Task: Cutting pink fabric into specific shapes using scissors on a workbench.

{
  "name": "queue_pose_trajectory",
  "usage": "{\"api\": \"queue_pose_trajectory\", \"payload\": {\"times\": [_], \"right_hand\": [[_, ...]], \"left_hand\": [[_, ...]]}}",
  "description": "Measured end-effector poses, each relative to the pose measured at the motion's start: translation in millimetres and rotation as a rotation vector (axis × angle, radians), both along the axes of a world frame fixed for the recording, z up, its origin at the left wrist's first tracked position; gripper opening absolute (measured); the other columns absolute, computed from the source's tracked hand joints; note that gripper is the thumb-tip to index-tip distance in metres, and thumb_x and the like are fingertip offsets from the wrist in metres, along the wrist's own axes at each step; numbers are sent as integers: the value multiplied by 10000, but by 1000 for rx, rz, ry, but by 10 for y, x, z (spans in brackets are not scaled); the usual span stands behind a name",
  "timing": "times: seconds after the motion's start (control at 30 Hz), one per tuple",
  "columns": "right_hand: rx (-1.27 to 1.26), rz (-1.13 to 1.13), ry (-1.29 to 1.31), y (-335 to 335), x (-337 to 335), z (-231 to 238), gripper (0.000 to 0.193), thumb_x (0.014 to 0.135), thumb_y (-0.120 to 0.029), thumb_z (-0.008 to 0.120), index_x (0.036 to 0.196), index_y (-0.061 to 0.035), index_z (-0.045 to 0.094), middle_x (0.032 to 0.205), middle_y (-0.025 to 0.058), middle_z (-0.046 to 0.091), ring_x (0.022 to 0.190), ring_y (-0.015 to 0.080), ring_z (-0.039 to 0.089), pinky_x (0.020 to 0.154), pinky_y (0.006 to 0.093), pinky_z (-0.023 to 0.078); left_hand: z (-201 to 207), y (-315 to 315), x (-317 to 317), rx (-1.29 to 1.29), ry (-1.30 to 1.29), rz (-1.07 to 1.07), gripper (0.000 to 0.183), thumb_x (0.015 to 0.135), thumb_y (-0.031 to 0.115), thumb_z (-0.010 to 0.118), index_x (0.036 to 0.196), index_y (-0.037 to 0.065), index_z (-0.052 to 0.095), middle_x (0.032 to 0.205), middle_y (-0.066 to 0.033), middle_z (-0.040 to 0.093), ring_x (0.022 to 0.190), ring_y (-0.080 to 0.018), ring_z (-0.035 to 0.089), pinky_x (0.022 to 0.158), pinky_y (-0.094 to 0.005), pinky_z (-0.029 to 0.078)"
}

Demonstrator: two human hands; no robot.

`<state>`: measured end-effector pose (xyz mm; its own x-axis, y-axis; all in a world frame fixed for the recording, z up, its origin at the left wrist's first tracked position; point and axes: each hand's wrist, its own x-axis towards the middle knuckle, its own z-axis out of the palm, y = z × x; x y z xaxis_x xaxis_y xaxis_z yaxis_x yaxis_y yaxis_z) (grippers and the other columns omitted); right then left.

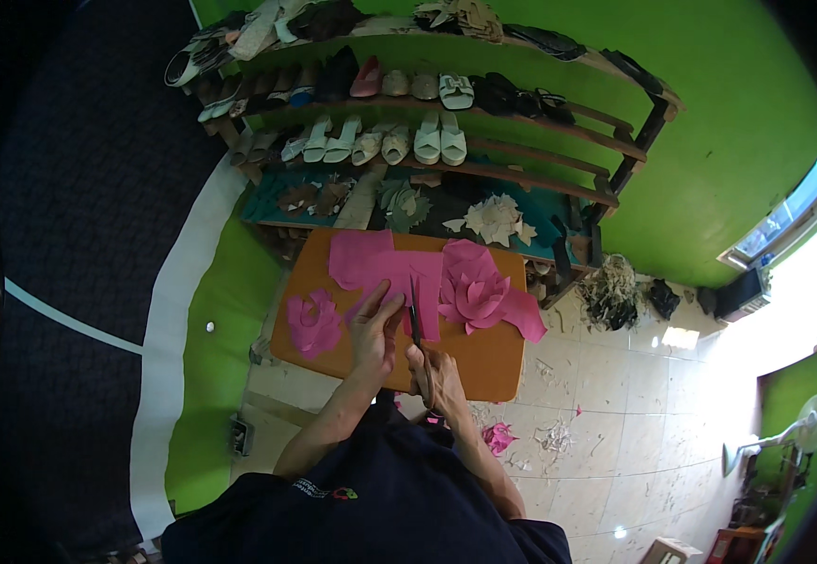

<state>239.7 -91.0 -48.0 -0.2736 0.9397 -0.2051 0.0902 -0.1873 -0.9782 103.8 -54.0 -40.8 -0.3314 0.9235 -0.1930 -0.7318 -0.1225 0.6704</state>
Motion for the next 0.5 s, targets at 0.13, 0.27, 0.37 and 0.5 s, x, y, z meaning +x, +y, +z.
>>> {"api": "queue_pose_trajectory", "payload": {"times": [0.13,0.27,0.37,0.5], "right_hand": [[-40,16,19,25,-6,32,623,933,-587,564,740,5,529,520,44,477,425,145,509,423,306,421],[-95,-7,55,27,0,85,616,930,-581,573,719,-4,525,503,28,459,420,132,495,408,302,411],[-110,-23,4,35,10,99,625,909,-599,600,692,-18,517,499,22,453,413,124,482,393,299,400],[-131,-68,-33,40,-46,142,647,879,-621,632,656,-27,505,494,12,440,404,119,464,384,301,391]], "left_hand": [[6,31,-27,33,129,24,422,878,-56,671,1288,-52,567,1077,-117,674,958,-177,694,891,-252,584],[79,41,-30,37,143,19,469,870,-31,699,1314,-61,551,1042,-102,682,924,-148,688,842,-240,570],[105,54,-53,49,147,17,472,874,-31,697,1318,-68,544,1032,-98,682,913,-139,686,834,-233,567],[48,79,-113,64,168,-1,477,876,-27,697,1323,-78,535,1022,-98,683,895,-127,683,832,-229,562]]}}
